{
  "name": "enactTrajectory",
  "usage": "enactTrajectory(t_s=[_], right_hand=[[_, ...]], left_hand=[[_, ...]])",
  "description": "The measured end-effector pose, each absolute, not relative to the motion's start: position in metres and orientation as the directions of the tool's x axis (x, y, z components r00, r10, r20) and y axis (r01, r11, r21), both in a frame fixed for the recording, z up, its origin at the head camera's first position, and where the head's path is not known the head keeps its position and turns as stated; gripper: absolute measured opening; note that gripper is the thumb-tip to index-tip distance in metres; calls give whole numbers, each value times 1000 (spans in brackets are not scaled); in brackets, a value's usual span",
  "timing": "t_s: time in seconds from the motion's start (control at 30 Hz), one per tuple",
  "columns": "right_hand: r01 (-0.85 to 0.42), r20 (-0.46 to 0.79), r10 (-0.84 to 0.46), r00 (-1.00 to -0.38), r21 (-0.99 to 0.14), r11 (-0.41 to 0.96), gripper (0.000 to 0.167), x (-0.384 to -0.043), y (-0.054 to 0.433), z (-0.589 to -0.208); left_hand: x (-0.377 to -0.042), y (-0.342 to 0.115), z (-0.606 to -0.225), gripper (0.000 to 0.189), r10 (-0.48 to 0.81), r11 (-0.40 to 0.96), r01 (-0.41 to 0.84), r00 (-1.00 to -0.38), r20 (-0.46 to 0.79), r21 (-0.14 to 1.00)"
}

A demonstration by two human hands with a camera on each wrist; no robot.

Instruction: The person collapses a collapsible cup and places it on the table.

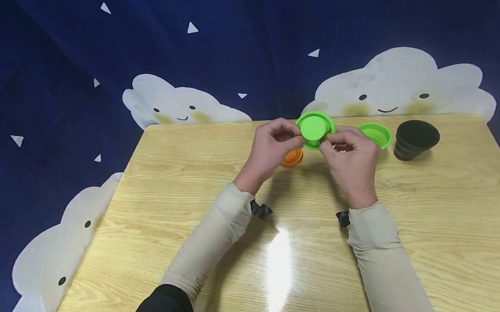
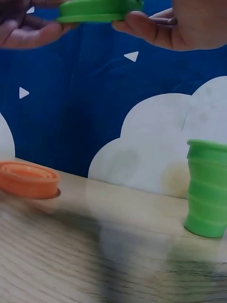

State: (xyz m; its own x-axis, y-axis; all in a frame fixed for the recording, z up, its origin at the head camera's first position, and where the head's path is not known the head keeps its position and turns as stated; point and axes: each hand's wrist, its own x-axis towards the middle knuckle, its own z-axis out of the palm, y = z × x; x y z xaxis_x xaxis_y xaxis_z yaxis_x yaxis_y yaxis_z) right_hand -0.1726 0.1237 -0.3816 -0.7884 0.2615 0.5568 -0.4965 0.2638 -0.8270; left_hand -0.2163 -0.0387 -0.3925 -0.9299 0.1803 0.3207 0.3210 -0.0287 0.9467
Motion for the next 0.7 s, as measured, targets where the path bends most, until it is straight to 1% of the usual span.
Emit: enactTrajectory(t_s=[0.1,0.23,0.33,0.43,0.53,0.63,0.7], right_hand=[[-487,518,219,-827,-854,181,5,-178,130,-389],[-457,433,176,-884,-879,-135,4,-184,138,-396],[-409,373,168,-913,-833,-373,4,-185,141,-397],[-358,317,169,-933,-796,-488,8,-186,141,-397],[-295,251,156,-955,-775,-559,10,-186,141,-395],[-211,194,98,-976,-735,-645,9,-186,143,-393],[-149,173,38,-984,-695,-703,18,-187,146,-391]], left_hand=[[-218,-41,-395,12,177,-120,240,-950,258,963],[-219,-41,-393,14,206,-227,185,-950,233,956],[-219,-40,-390,17,241,-292,158,-942,233,943],[-218,-37,-389,15,242,-341,106,-950,197,934],[-218,-36,-389,12,234,-402,42,-961,147,915],[-218,-35,-388,16,249,-465,-12,-961,118,885],[-217,-35,-387,21,273,-496,-42,-956,109,868]])
